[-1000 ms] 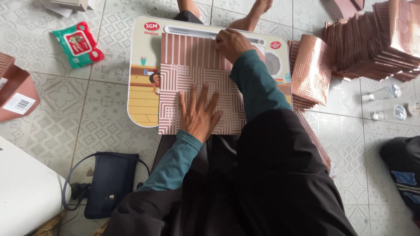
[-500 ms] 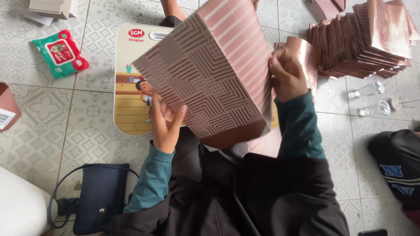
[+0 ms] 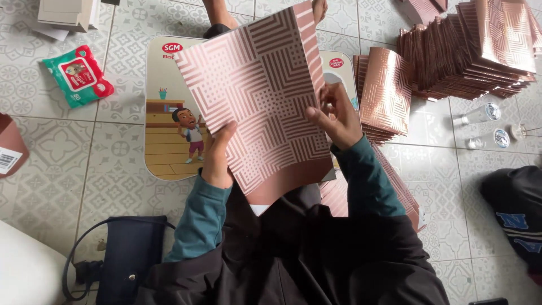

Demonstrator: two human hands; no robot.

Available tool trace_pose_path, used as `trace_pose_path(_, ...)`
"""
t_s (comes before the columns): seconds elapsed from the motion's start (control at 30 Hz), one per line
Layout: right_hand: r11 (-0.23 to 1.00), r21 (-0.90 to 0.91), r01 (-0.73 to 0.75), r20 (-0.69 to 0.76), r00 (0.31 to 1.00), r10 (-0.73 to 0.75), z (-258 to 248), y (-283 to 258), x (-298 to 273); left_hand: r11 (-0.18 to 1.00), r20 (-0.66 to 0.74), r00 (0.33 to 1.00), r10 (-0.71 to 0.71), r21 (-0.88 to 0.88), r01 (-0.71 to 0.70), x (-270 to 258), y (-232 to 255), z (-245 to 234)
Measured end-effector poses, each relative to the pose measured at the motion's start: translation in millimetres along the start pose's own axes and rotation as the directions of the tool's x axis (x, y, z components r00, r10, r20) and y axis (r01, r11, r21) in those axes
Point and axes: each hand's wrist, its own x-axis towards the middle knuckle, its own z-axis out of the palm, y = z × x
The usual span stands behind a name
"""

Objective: Folding and assembling pre-printed paper sheets into small boxes on a lap desk.

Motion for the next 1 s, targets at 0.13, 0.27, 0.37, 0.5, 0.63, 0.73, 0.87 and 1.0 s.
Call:
trace_pose_path(0.13, 0.984, 0.025, -0.178, -0.062, 0.982, 0.180, -7, -14, 22, 0.904, 0.181, 0.973, 0.146, 0.375, -0.206, 41, -23, -39)
trace_pose_path(0.27, 0.952, -0.228, -0.204, 0.035, 0.975, 0.217, -20, 10, 58, 0.487, 0.354, 0.851, 0.388, 0.704, -0.516, 56, -19, -45)
trace_pose_path(0.37, 0.929, -0.308, -0.207, 0.079, 0.967, 0.242, -16, 44, 73, 0.176, 0.281, 0.818, 0.501, 0.893, -0.415, 60, -33, -43)
trace_pose_path(0.5, 0.814, -0.517, -0.265, 0.005, 0.950, 0.312, 1, 51, 77, -0.042, 0.269, 0.774, 0.573, 0.953, -0.300, 58, -40, -32)
trace_pose_path(0.63, 0.871, -0.470, -0.143, 0.007, 0.986, 0.166, 18, 72, 72, -0.167, 0.290, 0.750, 0.594, 0.957, -0.237, 62, -43, -31)
trace_pose_path(0.73, 0.810, -0.583, 0.060, -0.024, 0.996, -0.091, 33, 66, 71, -0.323, 0.405, 0.715, 0.570, 0.911, -0.258, 62, -43, -34)
trace_pose_path(0.87, 0.313, -0.854, 0.417, 0.309, 0.888, -0.340, 47, 38, 72, -0.331, 0.411, 0.725, 0.552, 0.907, -0.263, 65, -43, -36)
trace_pose_path(1.0, 0.377, -0.739, 0.558, 0.592, 0.805, -0.031, 87, 13, 69, -0.330, 0.416, 0.715, 0.562, 0.905, -0.268, 65, -48, -38)
